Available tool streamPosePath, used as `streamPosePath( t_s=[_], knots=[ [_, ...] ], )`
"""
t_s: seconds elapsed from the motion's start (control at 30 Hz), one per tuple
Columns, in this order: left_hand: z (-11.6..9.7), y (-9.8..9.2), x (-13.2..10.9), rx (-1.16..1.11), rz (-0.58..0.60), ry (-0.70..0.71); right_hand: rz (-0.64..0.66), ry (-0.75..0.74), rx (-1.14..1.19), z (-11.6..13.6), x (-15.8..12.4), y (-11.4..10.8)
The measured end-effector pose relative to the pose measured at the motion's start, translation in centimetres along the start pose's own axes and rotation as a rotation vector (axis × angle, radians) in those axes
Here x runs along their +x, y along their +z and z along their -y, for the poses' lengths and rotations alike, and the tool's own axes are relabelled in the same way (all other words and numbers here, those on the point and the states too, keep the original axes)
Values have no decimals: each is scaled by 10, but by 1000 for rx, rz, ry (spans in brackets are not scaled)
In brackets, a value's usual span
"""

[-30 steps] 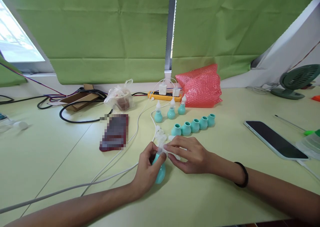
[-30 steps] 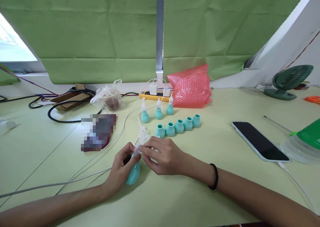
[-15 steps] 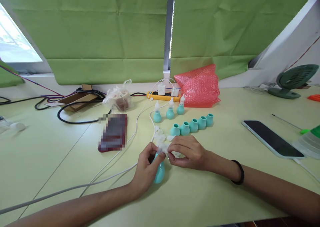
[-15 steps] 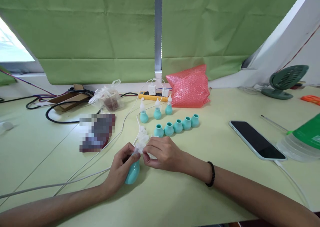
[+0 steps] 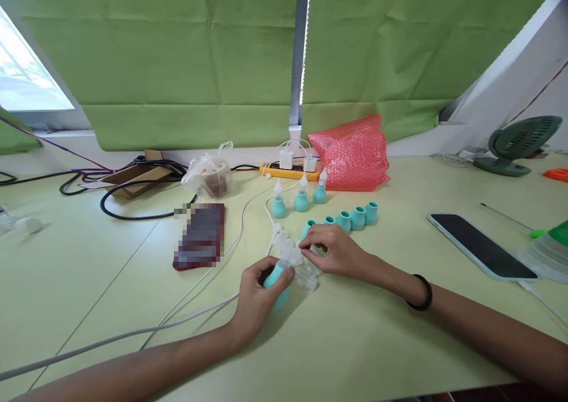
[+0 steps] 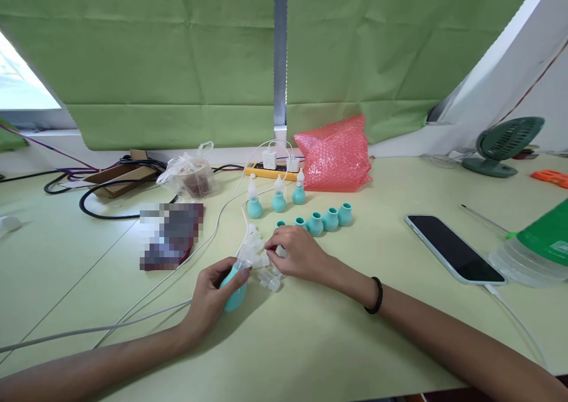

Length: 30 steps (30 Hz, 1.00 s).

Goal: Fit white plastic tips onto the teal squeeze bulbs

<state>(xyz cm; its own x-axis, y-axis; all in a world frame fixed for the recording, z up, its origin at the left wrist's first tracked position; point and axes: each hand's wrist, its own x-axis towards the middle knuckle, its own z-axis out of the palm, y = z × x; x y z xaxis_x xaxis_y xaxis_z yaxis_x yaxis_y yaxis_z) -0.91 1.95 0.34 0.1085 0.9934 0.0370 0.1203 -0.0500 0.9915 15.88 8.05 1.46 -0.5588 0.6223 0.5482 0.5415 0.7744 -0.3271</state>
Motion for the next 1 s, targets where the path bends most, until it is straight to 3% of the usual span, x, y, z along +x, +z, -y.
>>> streamPosePath(
  t_s=[0.17, 0.33, 0.47, 0.67, 1.0],
  knots=[
    [1, 1, 0, 79, 33, 12, -9, -12, 3, -1, -2, 3],
    [1, 0, -1, 167, 92, 61, -48, 133, 239, 16, -1, -6],
    [2, 1, -2, 233, 162, 111, 111, 127, 294, 29, -4, -9],
    [2, 2, -5, 310, 233, 309, 259, 44, 56, 39, -10, -4],
    [4, 1, -10, 460, 197, 654, 438, 52, 265, 43, -8, -8]
  ],
)
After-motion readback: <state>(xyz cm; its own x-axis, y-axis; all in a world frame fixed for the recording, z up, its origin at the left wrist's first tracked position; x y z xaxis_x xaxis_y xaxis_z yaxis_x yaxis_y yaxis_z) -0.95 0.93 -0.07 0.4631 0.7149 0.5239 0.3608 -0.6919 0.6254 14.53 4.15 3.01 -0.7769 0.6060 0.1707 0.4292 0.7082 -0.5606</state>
